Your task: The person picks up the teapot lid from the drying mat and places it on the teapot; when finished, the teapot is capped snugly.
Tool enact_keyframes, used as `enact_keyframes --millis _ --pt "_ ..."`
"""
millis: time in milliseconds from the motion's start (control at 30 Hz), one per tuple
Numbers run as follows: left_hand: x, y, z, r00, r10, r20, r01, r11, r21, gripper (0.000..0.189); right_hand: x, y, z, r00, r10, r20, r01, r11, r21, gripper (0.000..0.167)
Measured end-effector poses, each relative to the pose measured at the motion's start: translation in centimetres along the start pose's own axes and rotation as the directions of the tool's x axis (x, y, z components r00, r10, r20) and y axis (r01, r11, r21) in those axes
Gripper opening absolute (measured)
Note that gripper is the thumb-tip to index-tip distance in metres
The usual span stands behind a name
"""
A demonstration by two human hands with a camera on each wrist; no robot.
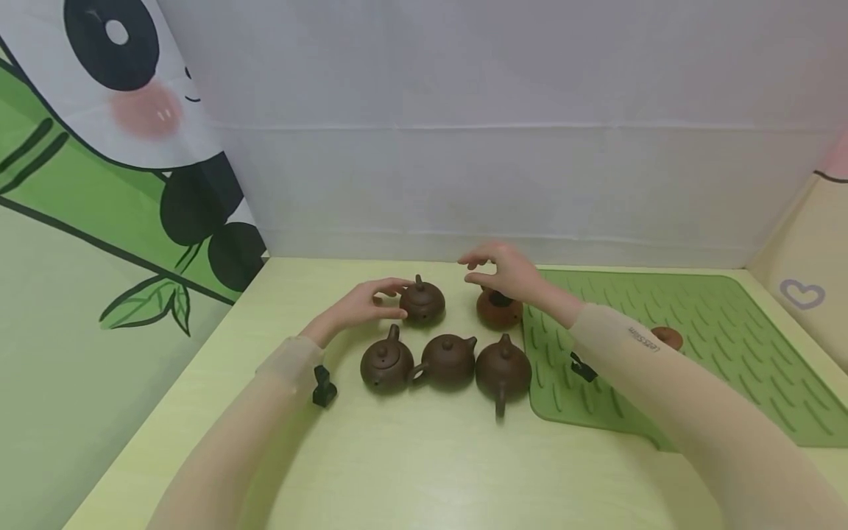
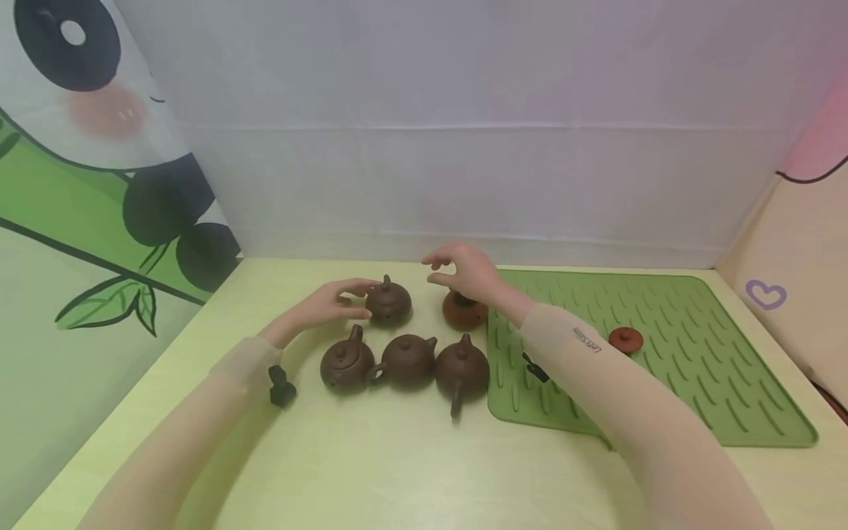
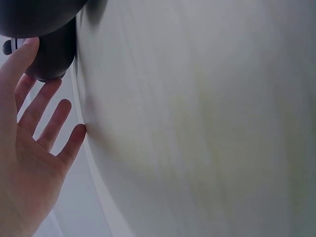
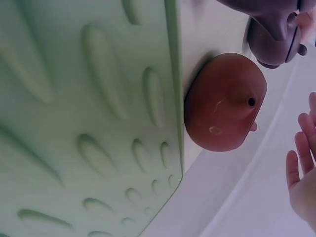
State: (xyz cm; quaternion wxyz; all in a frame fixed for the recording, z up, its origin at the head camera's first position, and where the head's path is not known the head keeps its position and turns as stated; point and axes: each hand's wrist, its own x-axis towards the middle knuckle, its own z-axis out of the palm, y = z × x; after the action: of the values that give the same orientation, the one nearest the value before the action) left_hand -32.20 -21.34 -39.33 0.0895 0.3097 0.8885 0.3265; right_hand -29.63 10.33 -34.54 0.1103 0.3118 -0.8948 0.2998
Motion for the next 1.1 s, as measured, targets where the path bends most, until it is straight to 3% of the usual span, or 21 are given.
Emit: enact_keyframes --millis 600,867,1100 --pt "0.0 0.5 -0.2 1.000 0.005 0.030 -0.006 1.000 0.019 0.062 -5.0 0.8 -1.6 0.971 0.087 -0.224 -0.083 0.996 0.027 0.029" --pt "0.1 1.4 -1.1 0.997 0.015 0.071 -0.024 0.992 0.121 0.070 -7.9 0.5 -2.3 0.950 0.096 -0.297 -0.099 0.995 0.007 0.032" --pt "0.5 3.6 -1.7 0.993 0.089 0.081 -0.106 0.968 0.229 0.071 -10.5 -0.2 -2.9 0.956 0.109 -0.273 -0.123 0.992 -0.035 0.043"
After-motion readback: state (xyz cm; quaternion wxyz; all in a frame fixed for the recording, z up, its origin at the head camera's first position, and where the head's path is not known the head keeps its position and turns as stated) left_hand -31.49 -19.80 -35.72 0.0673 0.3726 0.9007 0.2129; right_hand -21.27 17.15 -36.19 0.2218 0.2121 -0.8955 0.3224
